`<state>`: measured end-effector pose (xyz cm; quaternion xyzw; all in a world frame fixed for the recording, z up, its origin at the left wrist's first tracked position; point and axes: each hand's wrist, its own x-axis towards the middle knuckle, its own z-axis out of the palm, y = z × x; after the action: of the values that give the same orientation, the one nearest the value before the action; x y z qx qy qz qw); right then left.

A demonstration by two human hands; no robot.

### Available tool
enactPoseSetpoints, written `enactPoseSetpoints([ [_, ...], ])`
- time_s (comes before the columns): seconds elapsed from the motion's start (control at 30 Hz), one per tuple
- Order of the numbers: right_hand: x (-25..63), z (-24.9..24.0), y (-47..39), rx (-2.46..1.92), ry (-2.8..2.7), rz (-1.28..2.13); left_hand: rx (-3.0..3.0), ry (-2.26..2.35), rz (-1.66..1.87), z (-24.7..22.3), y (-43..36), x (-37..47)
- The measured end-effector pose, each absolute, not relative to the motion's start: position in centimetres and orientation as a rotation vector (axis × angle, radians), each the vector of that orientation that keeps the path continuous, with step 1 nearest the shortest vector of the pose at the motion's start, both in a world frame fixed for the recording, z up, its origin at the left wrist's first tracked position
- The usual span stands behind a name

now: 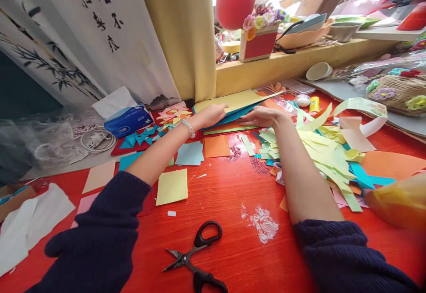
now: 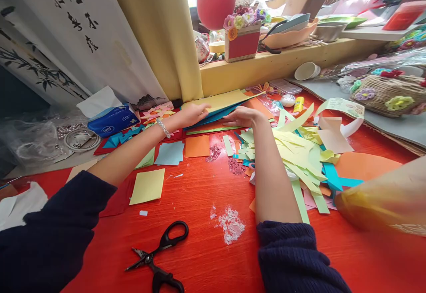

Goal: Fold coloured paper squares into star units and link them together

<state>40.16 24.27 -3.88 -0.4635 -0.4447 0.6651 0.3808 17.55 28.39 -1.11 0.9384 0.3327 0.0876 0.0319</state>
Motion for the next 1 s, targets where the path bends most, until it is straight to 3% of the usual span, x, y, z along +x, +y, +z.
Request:
enactPoseSetpoints([
  [0.23,40.2,-3.8,24.4,-1.211,-1.049,1.767,2.691,1.029,0.598,-0.8,29.0,17.1],
  [0.53,40.2,-2.9,24.1,-1.133,-0.927,1.789,2.363,1.161,0.565,-2.3,30.2,18.2],
  [1.0,40.4,-3.8,24.7,-1.222,-0.876,1.742,2.059,1.163,0.853,-4.3,30.4,18.0],
])
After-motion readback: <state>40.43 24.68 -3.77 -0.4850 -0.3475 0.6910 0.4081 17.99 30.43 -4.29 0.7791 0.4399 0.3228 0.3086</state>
